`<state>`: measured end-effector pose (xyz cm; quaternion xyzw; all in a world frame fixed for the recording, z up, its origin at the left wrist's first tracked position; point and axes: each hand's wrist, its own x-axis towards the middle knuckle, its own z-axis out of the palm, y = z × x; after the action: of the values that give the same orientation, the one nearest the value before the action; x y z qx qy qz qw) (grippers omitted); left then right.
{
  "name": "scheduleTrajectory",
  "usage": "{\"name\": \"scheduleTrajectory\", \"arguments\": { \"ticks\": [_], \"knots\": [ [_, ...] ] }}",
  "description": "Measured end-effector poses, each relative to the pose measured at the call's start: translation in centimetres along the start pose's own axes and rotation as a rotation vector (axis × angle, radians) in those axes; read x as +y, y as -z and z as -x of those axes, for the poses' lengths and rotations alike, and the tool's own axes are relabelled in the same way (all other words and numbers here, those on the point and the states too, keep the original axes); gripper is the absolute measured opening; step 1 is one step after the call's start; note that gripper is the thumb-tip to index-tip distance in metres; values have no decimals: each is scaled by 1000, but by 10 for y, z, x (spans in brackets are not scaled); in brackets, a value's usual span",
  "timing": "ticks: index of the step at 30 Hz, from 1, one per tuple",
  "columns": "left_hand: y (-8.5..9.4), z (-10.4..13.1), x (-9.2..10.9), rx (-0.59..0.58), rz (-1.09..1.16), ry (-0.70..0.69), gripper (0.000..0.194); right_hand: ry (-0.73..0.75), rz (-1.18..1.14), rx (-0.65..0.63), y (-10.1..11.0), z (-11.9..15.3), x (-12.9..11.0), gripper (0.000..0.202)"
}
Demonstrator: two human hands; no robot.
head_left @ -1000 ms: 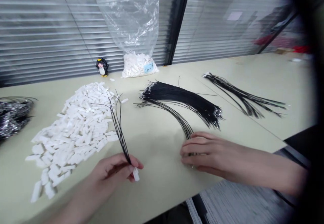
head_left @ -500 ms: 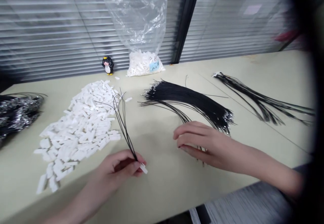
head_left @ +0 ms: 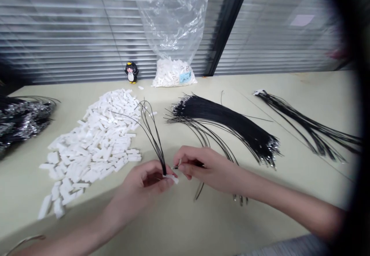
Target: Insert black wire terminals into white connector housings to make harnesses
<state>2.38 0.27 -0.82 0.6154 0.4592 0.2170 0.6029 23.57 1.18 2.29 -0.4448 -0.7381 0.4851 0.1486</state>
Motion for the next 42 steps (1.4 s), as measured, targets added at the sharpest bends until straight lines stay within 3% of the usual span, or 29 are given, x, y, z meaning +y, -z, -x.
{"name": "scheduleTrajectory", "arguments": {
  "ticks": [9, 19, 26, 34, 42],
  "knots": [
    [0, 5, -4, 18, -3, 3, 25, -127, -72, 18, -7, 11, 3, 25],
    [-7, 13, -1, 20, -3, -90, 14, 22, 182, 148, -2, 17, -13, 9],
    [-6, 16, 0, 4, -202, -156, 12, 57, 265, 47, -2, 12, -14, 9],
    [-6, 14, 1, -18, -210, -177, 14, 129, 374, -18, 3, 10, -18, 10],
    [-5, 15, 2, -34, -179, -204, 12, 115, 388, -242, 19, -4, -30, 11]
  ]
}}
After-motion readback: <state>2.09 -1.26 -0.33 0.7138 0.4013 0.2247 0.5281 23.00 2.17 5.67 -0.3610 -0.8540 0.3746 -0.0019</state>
